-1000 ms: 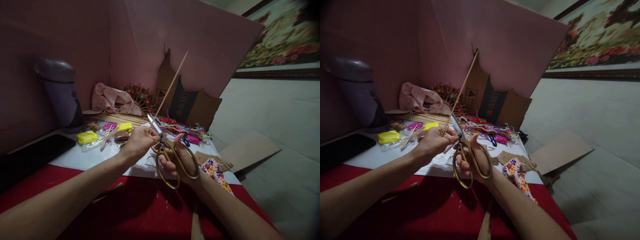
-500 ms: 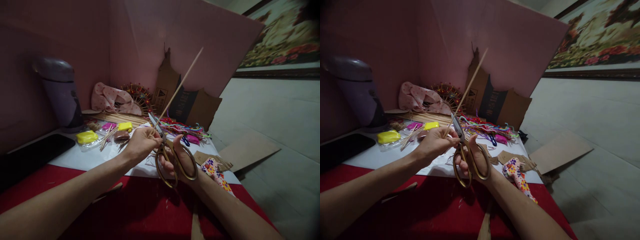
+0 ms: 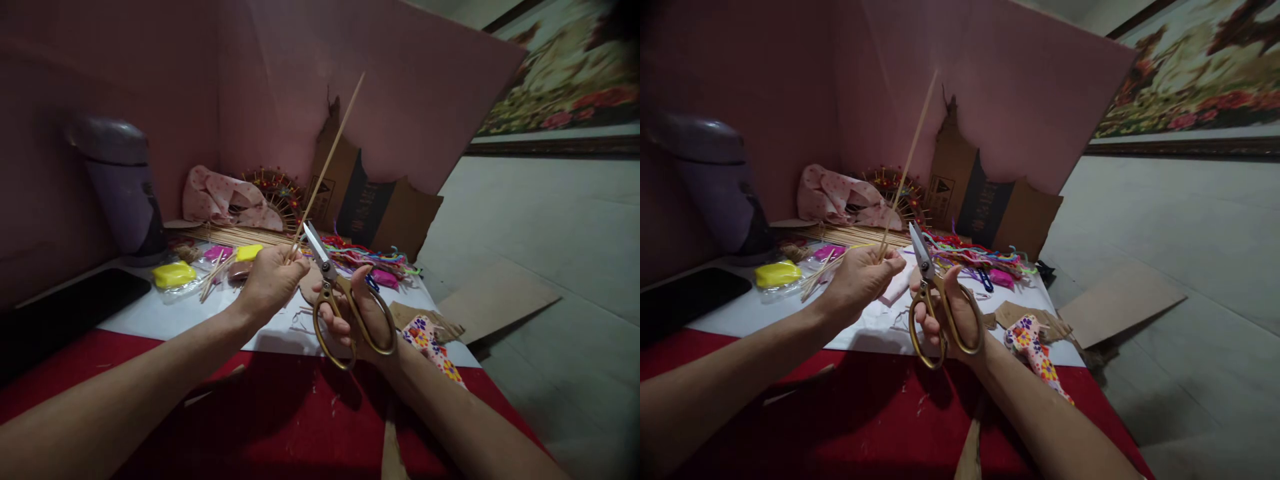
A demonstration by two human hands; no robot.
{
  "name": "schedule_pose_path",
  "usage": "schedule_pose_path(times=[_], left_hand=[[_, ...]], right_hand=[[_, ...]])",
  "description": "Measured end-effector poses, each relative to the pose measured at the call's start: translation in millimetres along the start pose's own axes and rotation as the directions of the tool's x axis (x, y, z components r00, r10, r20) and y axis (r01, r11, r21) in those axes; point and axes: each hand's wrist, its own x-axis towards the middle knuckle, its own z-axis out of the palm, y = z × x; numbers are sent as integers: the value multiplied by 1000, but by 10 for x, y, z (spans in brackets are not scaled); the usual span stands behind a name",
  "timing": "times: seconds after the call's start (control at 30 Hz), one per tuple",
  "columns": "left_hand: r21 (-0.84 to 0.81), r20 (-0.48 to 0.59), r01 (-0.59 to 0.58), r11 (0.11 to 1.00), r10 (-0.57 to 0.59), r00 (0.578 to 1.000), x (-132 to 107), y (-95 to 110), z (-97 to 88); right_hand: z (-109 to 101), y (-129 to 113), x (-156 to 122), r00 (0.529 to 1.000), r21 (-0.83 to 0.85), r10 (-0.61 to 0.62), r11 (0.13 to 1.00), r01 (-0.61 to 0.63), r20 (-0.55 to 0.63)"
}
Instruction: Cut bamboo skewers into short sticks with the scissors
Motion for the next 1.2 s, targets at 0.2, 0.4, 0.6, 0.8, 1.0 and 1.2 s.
schedule_pose_path(times=[0.2, 0.4, 0.6, 0.8, 1.0, 1.2], left_hand=[[-109, 165, 161, 981, -142, 976, -29, 81, 13], [-219, 405, 339, 915, -231, 885, -62, 102, 6], [-288, 204, 281, 915, -229, 952, -10, 148, -35], [-274, 264, 317, 908, -246, 933, 10, 121, -39], [-221, 313, 338, 915, -262, 913, 14, 103, -29], [-249, 278, 331, 910, -260, 925, 14, 111, -8]], right_hand=[[-24, -37, 13, 999, 68, -4, 998, 1, 41], [-28, -36, -7, 988, -14, 43, 999, -41, 150], [-94, -29, 12, 981, -86, 65, 995, -50, 182], [-77, -19, 14, 980, -112, 68, 993, -48, 187], [-70, 10, 21, 982, -169, 70, 985, -41, 174], [-66, 12, 17, 987, -150, 59, 988, -36, 147]])
